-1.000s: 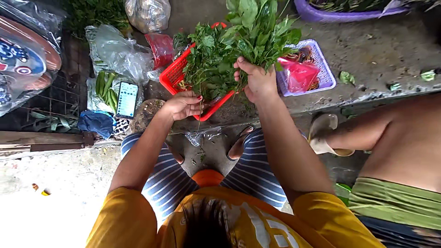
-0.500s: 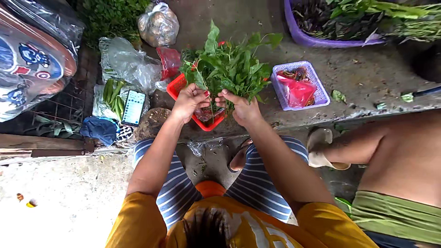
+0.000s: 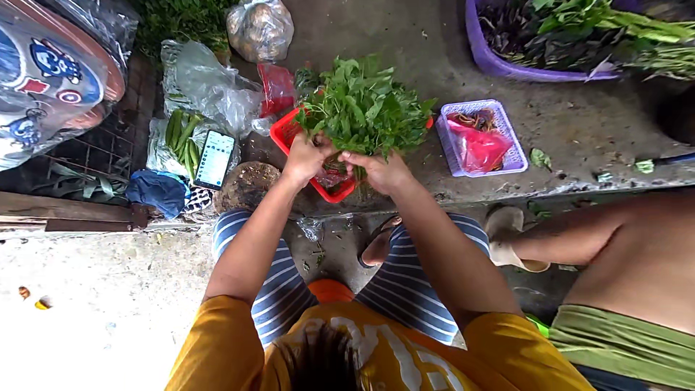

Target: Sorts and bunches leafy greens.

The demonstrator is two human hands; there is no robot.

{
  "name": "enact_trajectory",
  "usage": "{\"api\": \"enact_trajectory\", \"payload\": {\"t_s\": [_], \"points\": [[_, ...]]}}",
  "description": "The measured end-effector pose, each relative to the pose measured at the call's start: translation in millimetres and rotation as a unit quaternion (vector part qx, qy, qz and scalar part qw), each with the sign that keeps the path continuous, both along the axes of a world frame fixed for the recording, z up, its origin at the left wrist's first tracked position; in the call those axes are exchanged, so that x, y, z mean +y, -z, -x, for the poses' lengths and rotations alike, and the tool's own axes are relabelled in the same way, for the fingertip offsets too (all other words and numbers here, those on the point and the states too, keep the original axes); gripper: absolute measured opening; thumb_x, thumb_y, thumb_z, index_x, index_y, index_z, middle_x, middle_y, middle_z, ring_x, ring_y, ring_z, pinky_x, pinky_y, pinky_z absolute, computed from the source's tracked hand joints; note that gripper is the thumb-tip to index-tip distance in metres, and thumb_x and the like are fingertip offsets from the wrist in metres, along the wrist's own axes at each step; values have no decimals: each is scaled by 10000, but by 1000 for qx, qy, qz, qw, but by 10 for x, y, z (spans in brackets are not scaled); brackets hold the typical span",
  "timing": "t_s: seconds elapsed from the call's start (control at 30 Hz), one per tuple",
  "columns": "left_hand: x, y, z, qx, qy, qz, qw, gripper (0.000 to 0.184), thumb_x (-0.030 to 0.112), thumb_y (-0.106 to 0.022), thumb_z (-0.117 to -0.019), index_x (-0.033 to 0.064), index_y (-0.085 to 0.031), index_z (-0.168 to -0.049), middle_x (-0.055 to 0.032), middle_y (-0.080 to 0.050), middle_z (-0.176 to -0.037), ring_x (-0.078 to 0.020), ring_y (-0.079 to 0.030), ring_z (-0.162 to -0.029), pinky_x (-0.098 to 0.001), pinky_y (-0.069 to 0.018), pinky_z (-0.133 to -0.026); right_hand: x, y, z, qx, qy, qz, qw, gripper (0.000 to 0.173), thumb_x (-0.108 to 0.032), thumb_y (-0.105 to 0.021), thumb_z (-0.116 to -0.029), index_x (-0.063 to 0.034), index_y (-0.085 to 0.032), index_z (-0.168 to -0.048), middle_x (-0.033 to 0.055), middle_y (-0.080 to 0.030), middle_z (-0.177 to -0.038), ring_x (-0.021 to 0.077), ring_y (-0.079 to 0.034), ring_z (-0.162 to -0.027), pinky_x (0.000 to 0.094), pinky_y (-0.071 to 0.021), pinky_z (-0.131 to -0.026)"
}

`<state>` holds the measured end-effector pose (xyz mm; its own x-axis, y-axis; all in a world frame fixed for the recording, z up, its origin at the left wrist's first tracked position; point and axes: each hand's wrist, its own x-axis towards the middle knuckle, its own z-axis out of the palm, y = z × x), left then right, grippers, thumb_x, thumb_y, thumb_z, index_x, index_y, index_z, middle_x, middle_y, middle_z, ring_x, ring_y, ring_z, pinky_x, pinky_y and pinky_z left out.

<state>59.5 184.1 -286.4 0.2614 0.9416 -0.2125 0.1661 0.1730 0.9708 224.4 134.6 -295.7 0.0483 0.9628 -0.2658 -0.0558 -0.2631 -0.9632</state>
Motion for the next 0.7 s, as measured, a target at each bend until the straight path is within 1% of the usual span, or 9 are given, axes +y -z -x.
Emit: {"api": "enact_trajectory", "payload": {"t_s": [0.1, 0.17, 0.27, 0.37, 0.43, 0.5, 0.53, 0.6, 0.7], "points": [[104, -19, 192, 14, -21, -25, 999, 361, 109, -736, -929, -28, -574, -1221, -97, -636, -1031, -125, -618, -811, -306, -548, -731, -6, -79, -280, 69, 86, -97, 989, 64, -8, -591, -987, -53, -636, -990, 10, -697, -807, 95, -638, -652, 262, -580, -660], [220, -4, 298, 1, -60, -17, 998, 305, 84, -710, -942, 10, -579, -1207, -55, -632, -967, -90, -600, -734, -262, -534, -670, -17, -160, -525, 105, 135, -131, 976, 65, -35, -551, -1015, -66, -601, -1041, 19, -699, -863, 102, -643, -661, 270, -585, -656], [409, 127, 301, 4, -79, 41, 996, 264, 58, -665, -966, 25, -566, -1208, -41, -615, -912, -78, -586, -665, -242, -535, -625, -82, -235, -704, 109, 189, -110, 970, 50, -55, -563, -1025, -82, -595, -1052, 15, -691, -868, 104, -637, -653, 263, -577, -632], [543, 433, 111, 92, -13, 108, 990, 310, 70, -604, -1004, 15, -566, -1306, -130, -645, -1103, -163, -638, -830, -335, -559, -760, -163, -247, -693, 110, 178, -108, 972, 67, -20, -563, -1012, -71, -606, -1021, 24, -698, -852, 105, -638, -642, 253, -575, -623], [587, 714, -78, 195, 85, 88, 973, 314, 30, -532, -1015, -10, -587, -1322, -206, -650, -1199, -265, -665, -999, -436, -554, -893, -197, -250, -676, 92, 170, -107, 975, 74, -15, -566, -1010, -63, -623, -1010, 22, -698, -844, 97, -641, -650, 239, -574, -633], [612, 1044, -253, 320, 207, 16, 924, 345, -27, -514, -980, -10, -630, -1304, -254, -655, -1237, -378, -643, -1148, -562, -506, -1000, -220, -247, -670, 71, 167, -108, 977, 77, -14, -574, -1007, -66, -630, -996, 7, -702, -827, 84, -646, -650, 228, -575, -635], [624, 1175, -339, 385, 253, -11, 888, 364, -32, -559, -956, 2, -641, -1309, -269, -640, -1289, -428, -607, -1226, -620, -470, -1038, -216, -247, -669, 60, 168, -111, 978, 80, -13, -581, -1002, -65, -640, -988, 0, -702, -817, 82, -645, -650, 226, -572, -637], [574, 1314, -489, 517, 293, -22, 804, 383, 61, -671, -921, -7, -638, -1296, -288, -608, -1332, -485, -591, -1235, -689, -489, -972, -210, -239, -679, 36, 166, -108, 980, 66, -24, -601, -999, -64, -654, -994, -13, -700, -819, 72, -641, -658, 218, -569, -647], [481, 1240, -611, 613, 326, -16, 719, 361, 74, -688, -928, -58, -633, -1259, -304, -590, -1344, -505, -599, -1208, -704, -508, -905, -190, -226, -710, 21, 157, -115, 981, 51, -12, -621, -985, -61, -629, -997, -20, -686, -804, 58, -630, -642, 204, -563, -642]]}}
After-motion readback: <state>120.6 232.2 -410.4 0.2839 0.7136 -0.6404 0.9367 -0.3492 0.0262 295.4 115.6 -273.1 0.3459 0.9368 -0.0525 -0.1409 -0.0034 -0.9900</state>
